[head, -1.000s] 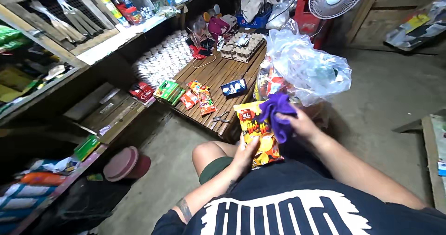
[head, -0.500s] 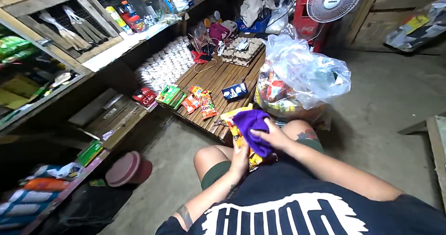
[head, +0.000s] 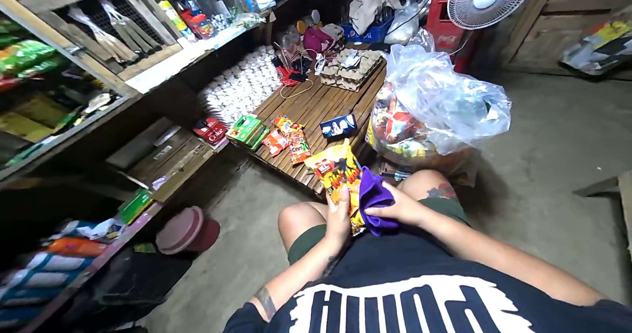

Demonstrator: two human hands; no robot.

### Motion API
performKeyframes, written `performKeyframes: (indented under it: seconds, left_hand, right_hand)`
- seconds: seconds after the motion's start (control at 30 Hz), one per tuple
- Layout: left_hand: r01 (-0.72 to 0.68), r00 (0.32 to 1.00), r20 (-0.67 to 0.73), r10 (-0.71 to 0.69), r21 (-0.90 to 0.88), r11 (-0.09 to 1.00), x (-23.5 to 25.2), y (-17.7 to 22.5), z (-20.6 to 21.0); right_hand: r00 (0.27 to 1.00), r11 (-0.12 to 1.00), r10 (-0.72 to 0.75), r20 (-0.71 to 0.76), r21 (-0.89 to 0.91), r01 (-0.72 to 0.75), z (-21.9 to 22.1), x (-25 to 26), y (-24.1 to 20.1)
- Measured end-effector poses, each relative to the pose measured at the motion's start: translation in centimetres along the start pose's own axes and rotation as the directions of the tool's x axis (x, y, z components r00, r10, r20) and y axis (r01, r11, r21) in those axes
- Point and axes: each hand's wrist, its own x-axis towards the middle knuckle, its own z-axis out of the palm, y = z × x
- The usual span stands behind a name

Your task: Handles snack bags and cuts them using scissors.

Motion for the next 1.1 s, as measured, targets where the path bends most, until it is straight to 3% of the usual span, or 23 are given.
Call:
performKeyframes:
  seconds: [0.1, 0.3, 0.4, 0.53, 0.67, 0.8, 0.9, 1.0, 1.1]
  left_hand:
    - [0.000, 0.998, 0.068, -0.001, 0.012, 1.000, -0.2, -0.3, 0.4]
    - [0.097, 0.965, 0.238, -0.109, 0.064, 0.993, 0.0, -0.2, -0.3]
    - [0.164, 0.930, 0.330, -0.163, 0.024, 0.986, 0.3, 0.7, -0.9]
    - [0.201, 0.911, 0.387, -0.146, -0.104, 0.974, 1.3, 2.5, -1.9]
    - [0.298, 0.893, 0.390, -0.227, -0.130, 0.946, 3.5, 5.0, -3.3]
    - [0.377, 0.777, 0.523, -0.351, 0.060, 0.924, 5.4, 6.7, -4.9]
    - [0.392, 0.716, 0.535, -0.448, 0.223, 0.893, 5.4, 6.9, -4.6]
    - [0.387, 0.612, 0.603, -0.512, 0.337, 0.858, 5.3, 6.4, -4.0]
    - [0.442, 0.588, 0.568, -0.576, 0.371, 0.817, 5.4, 6.1, -3.6]
  right_hand:
    - [0.996, 0.999, 0.010, -0.093, 0.049, -0.005, -0.3, 0.3, 0.2]
    - [0.995, 0.960, 0.075, -0.071, 0.274, -0.053, -1.9, 0.4, 0.1]
    - [0.996, 0.955, 0.076, -0.054, 0.292, -0.057, -3.4, 0.1, -0.3]
    - [0.997, 0.977, 0.079, -0.021, 0.199, -0.073, -5.4, -0.4, -0.9]
    - [0.996, 0.991, 0.069, 0.053, 0.114, -0.075, -7.2, -0.3, -0.8]
    - [0.982, 0.996, 0.084, 0.171, -0.054, -0.076, -8.4, -0.2, -1.7]
    - [0.960, 0.970, 0.122, 0.252, -0.233, -0.062, -8.7, 0.1, -3.3]
    - [0.942, 0.926, 0.108, 0.319, -0.376, 0.021, -8.7, 0.7, -4.2]
    - [0.948, 0.899, 0.070, 0.312, -0.431, 0.076, -8.8, 0.9, -4.2]
